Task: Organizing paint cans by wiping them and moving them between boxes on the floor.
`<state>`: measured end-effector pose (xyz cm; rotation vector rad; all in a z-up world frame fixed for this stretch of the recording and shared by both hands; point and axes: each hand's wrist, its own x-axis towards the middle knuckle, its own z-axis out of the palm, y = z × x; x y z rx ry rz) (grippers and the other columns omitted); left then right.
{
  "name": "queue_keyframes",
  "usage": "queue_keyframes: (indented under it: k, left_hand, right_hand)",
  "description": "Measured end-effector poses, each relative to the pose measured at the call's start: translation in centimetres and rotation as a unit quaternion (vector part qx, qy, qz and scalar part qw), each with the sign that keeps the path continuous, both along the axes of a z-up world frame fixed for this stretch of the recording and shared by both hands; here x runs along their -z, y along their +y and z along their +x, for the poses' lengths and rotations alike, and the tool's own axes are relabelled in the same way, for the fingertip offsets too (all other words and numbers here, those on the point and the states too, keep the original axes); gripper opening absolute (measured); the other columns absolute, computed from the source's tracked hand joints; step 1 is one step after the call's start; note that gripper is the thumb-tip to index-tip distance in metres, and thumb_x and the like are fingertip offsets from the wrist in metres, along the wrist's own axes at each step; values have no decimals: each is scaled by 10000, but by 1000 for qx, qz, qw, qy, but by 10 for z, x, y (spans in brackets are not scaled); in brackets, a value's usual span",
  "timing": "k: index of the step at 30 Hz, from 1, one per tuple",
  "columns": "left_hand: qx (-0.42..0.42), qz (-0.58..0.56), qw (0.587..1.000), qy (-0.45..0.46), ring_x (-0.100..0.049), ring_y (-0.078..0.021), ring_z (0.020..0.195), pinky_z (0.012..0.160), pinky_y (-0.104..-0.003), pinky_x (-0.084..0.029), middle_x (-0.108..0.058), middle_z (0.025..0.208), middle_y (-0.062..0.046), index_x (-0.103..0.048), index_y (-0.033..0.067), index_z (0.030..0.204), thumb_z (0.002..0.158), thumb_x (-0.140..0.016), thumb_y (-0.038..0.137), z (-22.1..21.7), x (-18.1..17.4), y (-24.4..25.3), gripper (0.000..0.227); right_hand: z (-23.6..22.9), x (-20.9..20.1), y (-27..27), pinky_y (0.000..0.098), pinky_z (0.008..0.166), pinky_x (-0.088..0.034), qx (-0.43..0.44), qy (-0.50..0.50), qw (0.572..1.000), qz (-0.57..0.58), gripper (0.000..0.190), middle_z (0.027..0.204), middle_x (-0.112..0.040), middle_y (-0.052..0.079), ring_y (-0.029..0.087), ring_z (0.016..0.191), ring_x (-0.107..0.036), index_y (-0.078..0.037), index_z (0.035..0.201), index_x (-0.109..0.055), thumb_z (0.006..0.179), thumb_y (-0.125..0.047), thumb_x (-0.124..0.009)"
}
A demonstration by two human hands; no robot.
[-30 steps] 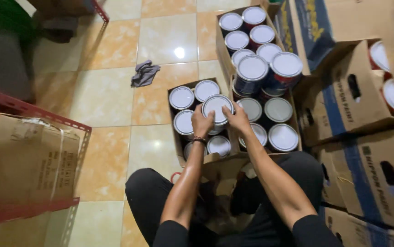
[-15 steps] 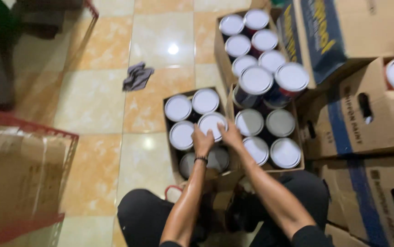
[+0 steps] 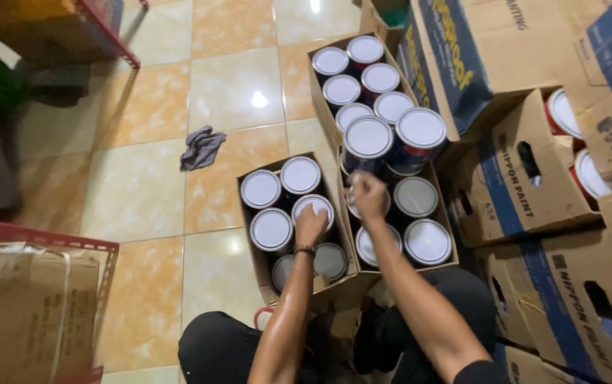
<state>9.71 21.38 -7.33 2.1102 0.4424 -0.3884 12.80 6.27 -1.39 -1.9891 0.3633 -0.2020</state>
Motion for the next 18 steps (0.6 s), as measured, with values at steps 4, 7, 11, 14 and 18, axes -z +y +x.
queue_keyframes:
  k: [4, 7, 11, 14, 18]
  left_hand:
    - [-63, -112, 985, -111, -555, -519, 1276, 1072, -572, -468, -540, 1401, -362, -521, -27, 1432, 952, -582, 474, 74, -99, -35, 697]
    - [-33, -134, 975, -173, -502, -571, 1310, 1105, -615, -442, -455, 1463, -401, -381, 3, 1528, 982, -572, 508, 144, -69, -68, 768]
    - [62, -149, 977, -142, -474, -557, 1344, 1163, -621, -388, -504, 1421, -399, -328, 139, 1538, 989, -539, 518, 154, -52, -76, 699]
    - [56, -153, 977, -138, -463, -512, 1380, 1189, -582, -377, -491, 1467, -365, -357, 75, 1548, 987, -560, 392, 117, -82, -56, 675]
    - [24, -126, 970, -205, -604, -494, 1234, 1076, -574, -505, -632, 1303, -332, -462, 107, 1474, 919, -674, 352, 47, -133, -27, 643]
  right_hand:
    - [39, -55, -37, 541, 658, -634, 84, 109, 945, 296, 814, 1314, -547, 380, 519, 917, -694, 51, 1410, -483, 939, -585, -673]
    - [80, -22, -59, 630, 780, -593, 62, 140, 952, 265, 1070, 1456, -411, 412, 575, 1106, -604, 82, 1529, -329, 900, -717, -665]
    - [89, 9, -59, 579, 904, -576, 44, 85, 980, 175, 861, 1346, -580, 347, 469, 1248, -582, 97, 1404, -529, 946, -608, -715]
    - [82, 38, -65, 568, 968, -526, 9, 52, 993, 103, 688, 1302, -608, 328, 442, 1273, -569, 54, 1369, -577, 990, -504, -707]
    - [19, -57, -39, 559, 666, -652, -18, 62, 969, 240, 526, 1150, -652, 238, 402, 960, -723, 22, 1318, -575, 994, -356, -743]
